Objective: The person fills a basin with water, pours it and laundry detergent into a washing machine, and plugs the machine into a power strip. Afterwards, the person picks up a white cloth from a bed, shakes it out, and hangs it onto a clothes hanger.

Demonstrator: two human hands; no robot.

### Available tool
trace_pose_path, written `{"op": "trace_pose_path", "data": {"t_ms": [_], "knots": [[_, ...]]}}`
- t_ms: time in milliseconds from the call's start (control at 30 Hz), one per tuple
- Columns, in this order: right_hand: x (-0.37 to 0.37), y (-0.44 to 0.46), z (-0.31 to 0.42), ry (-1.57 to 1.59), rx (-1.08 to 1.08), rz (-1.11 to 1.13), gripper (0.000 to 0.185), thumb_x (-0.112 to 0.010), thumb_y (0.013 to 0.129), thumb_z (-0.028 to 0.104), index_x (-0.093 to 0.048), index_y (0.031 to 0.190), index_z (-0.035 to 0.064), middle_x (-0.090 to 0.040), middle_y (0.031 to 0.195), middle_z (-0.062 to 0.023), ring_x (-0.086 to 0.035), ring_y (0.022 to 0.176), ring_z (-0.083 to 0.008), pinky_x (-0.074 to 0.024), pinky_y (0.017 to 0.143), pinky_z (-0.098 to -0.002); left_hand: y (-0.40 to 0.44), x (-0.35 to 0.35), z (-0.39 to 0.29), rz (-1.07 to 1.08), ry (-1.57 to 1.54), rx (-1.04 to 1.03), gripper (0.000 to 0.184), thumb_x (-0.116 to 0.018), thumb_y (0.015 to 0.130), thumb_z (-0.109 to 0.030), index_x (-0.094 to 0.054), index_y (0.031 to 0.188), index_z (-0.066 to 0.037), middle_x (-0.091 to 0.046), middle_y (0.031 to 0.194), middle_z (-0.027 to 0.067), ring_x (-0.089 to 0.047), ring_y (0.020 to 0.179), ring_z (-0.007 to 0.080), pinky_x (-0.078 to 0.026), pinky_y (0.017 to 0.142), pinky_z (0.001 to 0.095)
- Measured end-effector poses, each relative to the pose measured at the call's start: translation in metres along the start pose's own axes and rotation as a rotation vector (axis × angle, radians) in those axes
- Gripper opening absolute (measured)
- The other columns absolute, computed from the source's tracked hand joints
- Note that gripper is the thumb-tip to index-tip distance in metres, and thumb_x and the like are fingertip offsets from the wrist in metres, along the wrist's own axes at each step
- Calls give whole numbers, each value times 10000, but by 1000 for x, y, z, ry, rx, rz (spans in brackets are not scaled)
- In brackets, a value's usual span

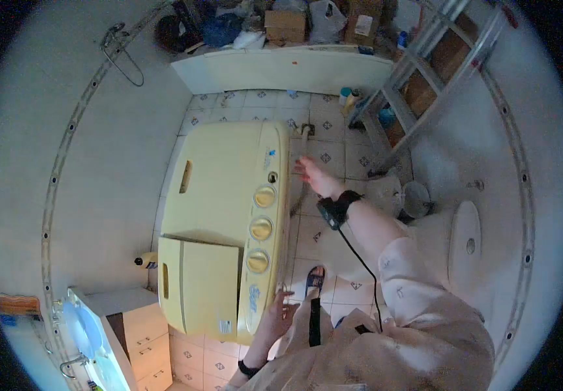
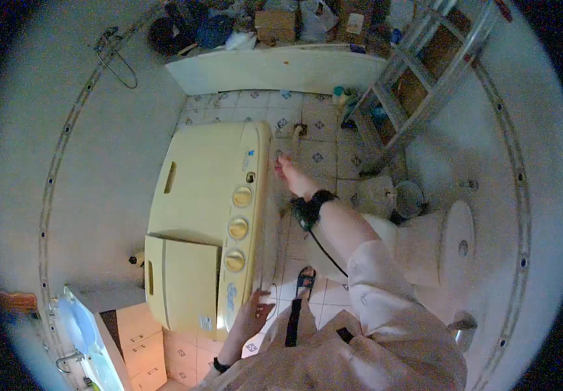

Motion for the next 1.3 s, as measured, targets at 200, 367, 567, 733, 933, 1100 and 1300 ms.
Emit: {"op": "trace_pose_path", "data": {"t_ms": [200, 367, 567, 733, 933, 1100, 1300], "knots": [[49, 133, 12, -102, -85, -413, 318, -556, 879, 454, -555, 909, 138, -574, 785, 24, -526, 672, -120, -377, 558, -287, 12, 12, 33, 97, -134, 99, 269, -515, 890, -52, -463, 1151, -9, -625, 981, 182, -670, 855, 266, -531, 666, 336], [98, 240, -46, 15, -197, -337, 293, -496, 918, 391, -568, 942, 108, -578, 758, -22, -513, 600, -141, -391, 503, -303, 5, 12, 26, 107, -315, 180, 327, -490, 921, -46, -446, 1239, 14, -560, 1163, 137, -649, 919, 211, -546, 743, 303], [123, 259, -47, 182, -306, -207, 244, -565, 904, 299, -571, 828, 68, -587, 685, -51, -531, 561, -156, -450, 489, -306, 8, 7, 30, 66, -201, 255, 269, -510, 907, -42, -484, 1167, 22, -607, 1099, 152, -665, 884, 224, -552, 708, 296], [93, 195, 17, 189, 35, -249, 210, -617, 879, 277, -591, 840, 72, -606, 732, -39, -528, 592, -108, -451, 528, -254, 5, 8, 34, -25, -76, 110, 270, -570, 864, -107, -509, 1122, -56, -635, 870, 192, -650, 730, 330, -508, 622, 402], [26, 37, 165, 330, 176, -156, 223, -615, 880, 266, -583, 967, 63, -628, 889, -35, -530, 649, -88, -426, 563, -185, -1, 9, 9, -94, -88, -27, 266, -566, 865, -48, -508, 1119, 4, -635, 933, 186, -675, 765, 242, -520, 626, 341], [-2, -146, 217, 445, 250, -144, 299, -589, 898, 235, -539, 1142, 69, -617, 1006, -63, -535, 692, -97, -428, 570, -193, -29, 7, 0, -25, -150, -35, 234, -547, 863, 9, -527, 1096, 18, -618, 1017, 122, -658, 800, 180, -524, 660, 279], [47, -421, 163, 272, 296, -142, 357, -525, 924, 191, -472, 1257, 73, -586, 969, -35, -543, 751, -110, -456, 618, -230, -106, 2, 56, -271, -263, -193, 146, -535, 912, -89, -563, 1027, -3, -631, 969, 88, -625, 701, 146, -531, 650, 263]]}}
Point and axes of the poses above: each hand's wrist, its own y-axis towards the middle knuckle, its own x-axis out of the back of the hand, z = x × y, the point moved 4 cm from there along y, towards the middle knuckle
